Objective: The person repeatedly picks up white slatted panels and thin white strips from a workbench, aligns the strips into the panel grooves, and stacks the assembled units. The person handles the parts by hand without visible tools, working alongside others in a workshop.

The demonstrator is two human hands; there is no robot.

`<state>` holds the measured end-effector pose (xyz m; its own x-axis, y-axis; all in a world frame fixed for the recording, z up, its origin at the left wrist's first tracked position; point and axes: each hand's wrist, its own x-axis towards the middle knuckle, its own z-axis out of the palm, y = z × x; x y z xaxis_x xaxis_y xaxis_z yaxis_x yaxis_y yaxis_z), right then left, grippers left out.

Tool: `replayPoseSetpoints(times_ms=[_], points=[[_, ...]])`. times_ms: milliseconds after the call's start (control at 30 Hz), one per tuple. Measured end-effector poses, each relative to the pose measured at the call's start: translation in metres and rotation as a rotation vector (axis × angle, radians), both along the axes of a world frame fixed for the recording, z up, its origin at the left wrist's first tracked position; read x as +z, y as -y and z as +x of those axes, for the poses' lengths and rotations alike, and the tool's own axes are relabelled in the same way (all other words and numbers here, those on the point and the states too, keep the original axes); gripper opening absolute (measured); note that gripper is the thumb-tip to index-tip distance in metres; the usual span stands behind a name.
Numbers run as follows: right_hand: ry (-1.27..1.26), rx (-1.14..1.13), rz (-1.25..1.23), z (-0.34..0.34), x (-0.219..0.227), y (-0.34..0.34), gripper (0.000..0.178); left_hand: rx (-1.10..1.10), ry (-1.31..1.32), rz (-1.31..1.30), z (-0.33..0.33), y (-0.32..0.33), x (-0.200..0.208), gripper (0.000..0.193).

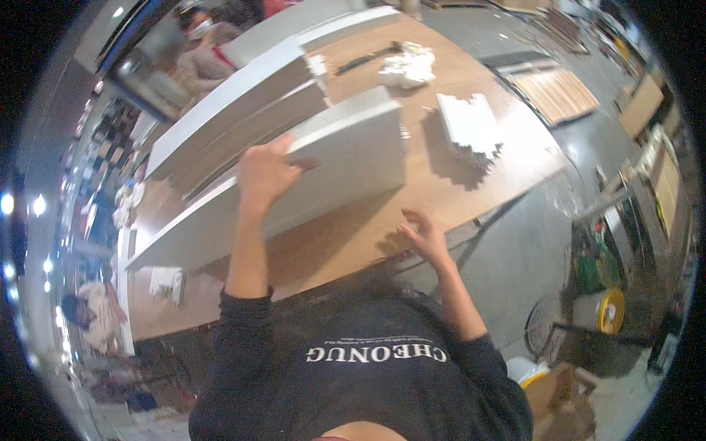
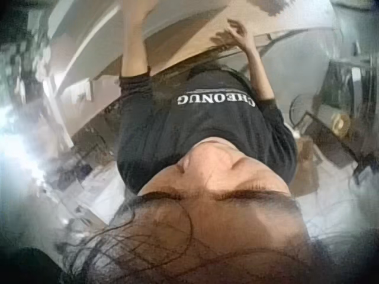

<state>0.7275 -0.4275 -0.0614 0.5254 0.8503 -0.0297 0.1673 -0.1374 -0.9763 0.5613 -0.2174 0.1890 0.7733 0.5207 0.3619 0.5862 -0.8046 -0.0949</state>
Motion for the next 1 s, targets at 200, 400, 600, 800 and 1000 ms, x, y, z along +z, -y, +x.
replayPoseSetpoints(times_ms=[200, 400, 600, 800, 1000], points=[[-0.437, 0.118, 0.234, -0.064, 0.059, 0.008, 0.063, -0.152, -0.037, -0.069, -0.02, 0.032, -0.02, 0.036], [-1.379, 0.104, 0.845, -0.097, 0.071, 0.044, 0.085, -0.067, -0.317, -0.697, -0.17, 0.081, -0.06, 0.062], [-1.435, -0.501, 0.597, -0.124, 0.017, 0.069, 0.065, 0.231, -0.051, -0.547, -0.282, 0.126, -0.204, 0.081], [-1.235, -0.565, 0.352, -0.119, -0.017, 0.073, 0.053, 0.2, 0.074, -0.446, -0.282, 0.133, -0.23, 0.091], [-1.196, -0.72, 0.272, -0.172, -0.042, 0.044, 0.038, 0.275, -0.008, -0.586, -0.321, 0.107, -0.209, 0.084]])
